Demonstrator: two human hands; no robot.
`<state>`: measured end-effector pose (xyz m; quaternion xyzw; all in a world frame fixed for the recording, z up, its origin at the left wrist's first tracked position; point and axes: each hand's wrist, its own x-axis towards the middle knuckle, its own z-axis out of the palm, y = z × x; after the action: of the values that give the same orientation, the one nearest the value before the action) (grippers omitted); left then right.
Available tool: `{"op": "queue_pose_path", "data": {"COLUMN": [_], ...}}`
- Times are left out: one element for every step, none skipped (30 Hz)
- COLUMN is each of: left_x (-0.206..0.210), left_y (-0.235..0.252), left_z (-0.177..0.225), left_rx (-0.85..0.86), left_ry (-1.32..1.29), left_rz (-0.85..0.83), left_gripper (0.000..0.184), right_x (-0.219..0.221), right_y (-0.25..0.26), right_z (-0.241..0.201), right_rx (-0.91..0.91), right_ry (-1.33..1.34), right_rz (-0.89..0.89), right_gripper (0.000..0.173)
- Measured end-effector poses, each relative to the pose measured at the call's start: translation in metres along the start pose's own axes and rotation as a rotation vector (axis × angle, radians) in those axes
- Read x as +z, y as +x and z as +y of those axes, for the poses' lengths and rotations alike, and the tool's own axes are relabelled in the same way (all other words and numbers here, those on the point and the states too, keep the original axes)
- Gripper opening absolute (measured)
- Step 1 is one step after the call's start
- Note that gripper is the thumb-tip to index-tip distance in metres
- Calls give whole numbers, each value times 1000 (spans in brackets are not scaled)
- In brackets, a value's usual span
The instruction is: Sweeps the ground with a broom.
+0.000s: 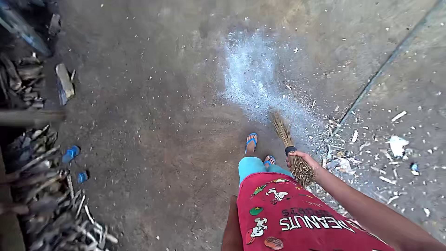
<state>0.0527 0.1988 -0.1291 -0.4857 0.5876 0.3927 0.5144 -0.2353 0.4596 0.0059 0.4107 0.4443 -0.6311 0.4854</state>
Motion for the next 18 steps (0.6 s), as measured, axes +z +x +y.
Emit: {"op": "queue_pose_path", "data": {"left_x": [-8,-23,-41,-64,-88,-107,-122,-137,-153,-168,-179,-189,-195,-199,-198,-194,-186,-177], "left_y": [16,22,30,31,5,-19,-31,-30,-32,-37,-42,-47,-52,-56,-60,-64,-68,-74], "left_z": [-1,10,25,47,92,138,176,207,239,272,304,333,360,385,408,430,449,465], "left_rx": [23,117,285,494,454,379,348,369,403,433,455,466,476,486,494,499,503,510], "left_ry": [59,100,127,127,130,109,93,83,90,96,108,128,158,194,227,249,261,268], "left_rz": [-10,11,57,103,90,107,150,182,175,172,183,208,233,257,274,288,291,286], "left_gripper": [46,46,45,45,45,45,45,43,43,43,43,43,43,43,42,42,42,42], "right_x": [-1,-4,-7,-9,-9,-7,-5,-5,-6,-5,-1,6,16,25,31,32,28,19], "right_y": [-1,-4,-6,-8,-12,-21,-27,-30,-30,-29,-28,-26,-22,-16,-9,-2,4,9], "right_z": [-3,-8,-13,-17,-20,-22,-23,-24,-24,-27,-30,-35,-40,-47,-57,-69,-82,-95], "right_rx": [13,16,8,-6,-23,-35,-49,-68,-100,-133,-170,-201,-225,-240,-248,-250,-254,-250], "right_ry": [38,71,103,130,160,195,239,284,326,368,415,451,478,491,473,428,396,394], "right_rz": [-33,-57,-65,-59,-36,-10,12,12,-4,-29,-46,-48,-26,22,67,90,67,-5], "right_gripper": [29,30,29,26,22,18,17,16,17,17,18,18,18,18,20,23,22,20]}}
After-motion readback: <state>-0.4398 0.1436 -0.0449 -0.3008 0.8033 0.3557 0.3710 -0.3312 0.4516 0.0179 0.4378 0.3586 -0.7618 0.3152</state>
